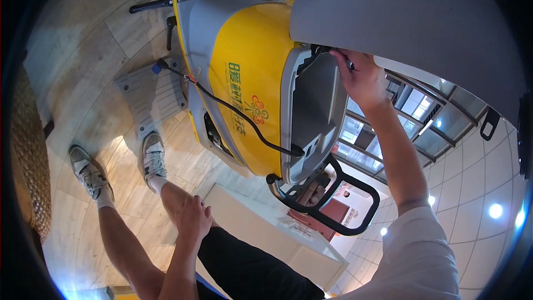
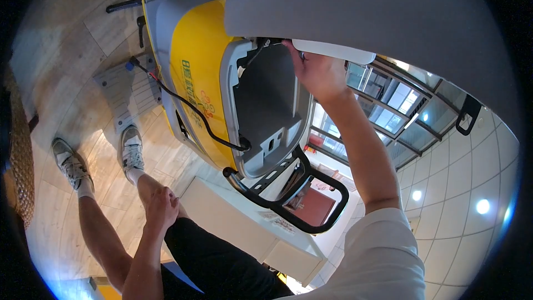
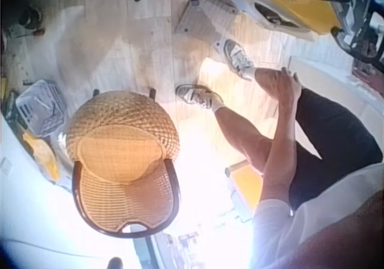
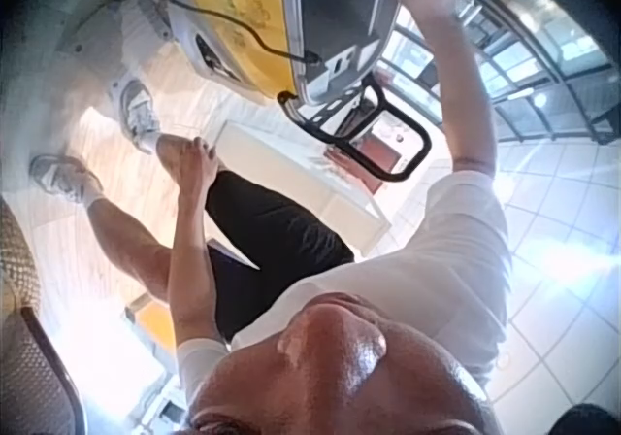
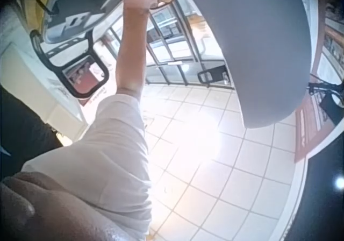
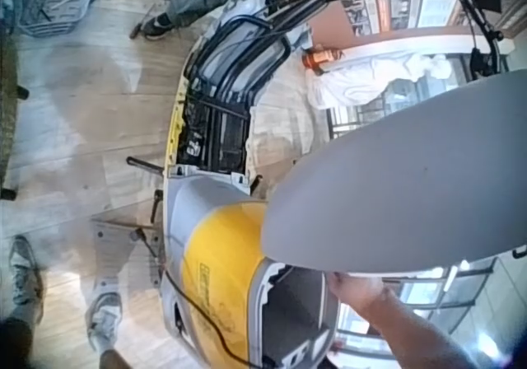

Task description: Repairing and assembling components of a small electric scooter.

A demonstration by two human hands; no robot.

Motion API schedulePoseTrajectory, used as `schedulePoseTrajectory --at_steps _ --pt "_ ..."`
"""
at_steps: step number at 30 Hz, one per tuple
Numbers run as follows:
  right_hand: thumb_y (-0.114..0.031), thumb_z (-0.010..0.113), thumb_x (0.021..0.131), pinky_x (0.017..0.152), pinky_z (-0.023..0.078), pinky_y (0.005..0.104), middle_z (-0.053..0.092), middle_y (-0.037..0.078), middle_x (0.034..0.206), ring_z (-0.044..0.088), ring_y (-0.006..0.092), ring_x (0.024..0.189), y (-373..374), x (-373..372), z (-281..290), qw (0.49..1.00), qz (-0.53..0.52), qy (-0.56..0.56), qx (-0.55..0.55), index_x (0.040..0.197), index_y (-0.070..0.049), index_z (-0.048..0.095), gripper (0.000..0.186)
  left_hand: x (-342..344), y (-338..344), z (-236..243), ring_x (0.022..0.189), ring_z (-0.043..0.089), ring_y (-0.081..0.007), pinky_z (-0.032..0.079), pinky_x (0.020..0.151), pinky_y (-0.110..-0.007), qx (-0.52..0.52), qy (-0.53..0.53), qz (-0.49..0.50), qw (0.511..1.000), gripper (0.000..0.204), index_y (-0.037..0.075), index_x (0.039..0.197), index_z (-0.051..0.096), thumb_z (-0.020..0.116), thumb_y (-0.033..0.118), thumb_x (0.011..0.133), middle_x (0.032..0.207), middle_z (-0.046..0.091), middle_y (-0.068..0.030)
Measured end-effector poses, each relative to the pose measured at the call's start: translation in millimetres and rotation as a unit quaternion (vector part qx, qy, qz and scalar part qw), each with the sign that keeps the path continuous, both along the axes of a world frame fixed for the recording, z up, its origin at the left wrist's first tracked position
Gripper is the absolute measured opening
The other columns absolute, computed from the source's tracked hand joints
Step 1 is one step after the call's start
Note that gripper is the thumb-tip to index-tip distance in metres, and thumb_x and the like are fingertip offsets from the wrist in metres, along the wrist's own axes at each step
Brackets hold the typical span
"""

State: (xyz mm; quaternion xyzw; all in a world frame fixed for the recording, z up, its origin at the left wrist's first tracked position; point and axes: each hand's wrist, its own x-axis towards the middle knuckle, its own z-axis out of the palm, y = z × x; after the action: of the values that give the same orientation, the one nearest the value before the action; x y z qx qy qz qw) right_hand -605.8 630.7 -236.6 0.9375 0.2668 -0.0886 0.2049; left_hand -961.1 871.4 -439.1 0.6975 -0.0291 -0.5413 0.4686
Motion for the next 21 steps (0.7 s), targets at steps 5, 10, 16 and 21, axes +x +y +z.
schedulePoseTrajectory --at_steps 5,10,16,21 --pt "-0.008 0.072 0.081 0.068 0.053 0.0348 0.067 0.011 0.087 0.065 0.0274 0.077 -4 1 2 0.999 0.033 -0.011 -0.017 0.092 -0.004 0.069 0.012 0 0 -1 0.097 0.060 -0.0316 0.048 0.082 -0.046 -0.005 0.008 0.000 1.000 0.022 0.006 0.095 0.058 0.065 0.025 0.085 0.097 0.060 -0.0132" --pt "-0.006 0.072 0.080 0.069 0.052 0.0353 0.067 0.011 0.089 0.065 0.0289 0.078 -7 4 3 0.997 0.062 0.026 -0.023 0.094 -0.004 0.067 0.015 2 1 0 0.095 0.061 -0.0315 0.049 0.081 -0.045 -0.006 0.001 0.001 1.000 0.022 0.006 0.095 0.059 0.065 0.025 0.085 0.097 0.060 -0.0136" --pt "-0.006 0.074 0.080 0.062 0.053 0.0326 0.067 0.011 0.089 0.067 0.0248 0.076 -6 -1 -4 0.999 0.023 -0.021 0.007 0.094 -0.003 0.067 0.016 4 3 2 0.094 0.061 -0.0322 0.048 0.081 -0.046 -0.003 0.008 0.007 1.000 0.023 0.006 0.096 0.059 0.065 0.025 0.085 0.097 0.060 -0.0136" --pt "-0.005 0.075 0.078 0.063 0.053 0.0315 0.068 0.011 0.089 0.068 0.0241 0.076 -5 2 -3 0.996 0.050 -0.009 0.067 0.093 -0.003 0.069 0.016 4 -2 0 0.095 0.061 -0.0324 0.048 0.082 -0.046 0.000 0.015 0.002 1.000 0.023 0.006 0.097 0.059 0.065 0.025 0.085 0.098 0.060 -0.0136"
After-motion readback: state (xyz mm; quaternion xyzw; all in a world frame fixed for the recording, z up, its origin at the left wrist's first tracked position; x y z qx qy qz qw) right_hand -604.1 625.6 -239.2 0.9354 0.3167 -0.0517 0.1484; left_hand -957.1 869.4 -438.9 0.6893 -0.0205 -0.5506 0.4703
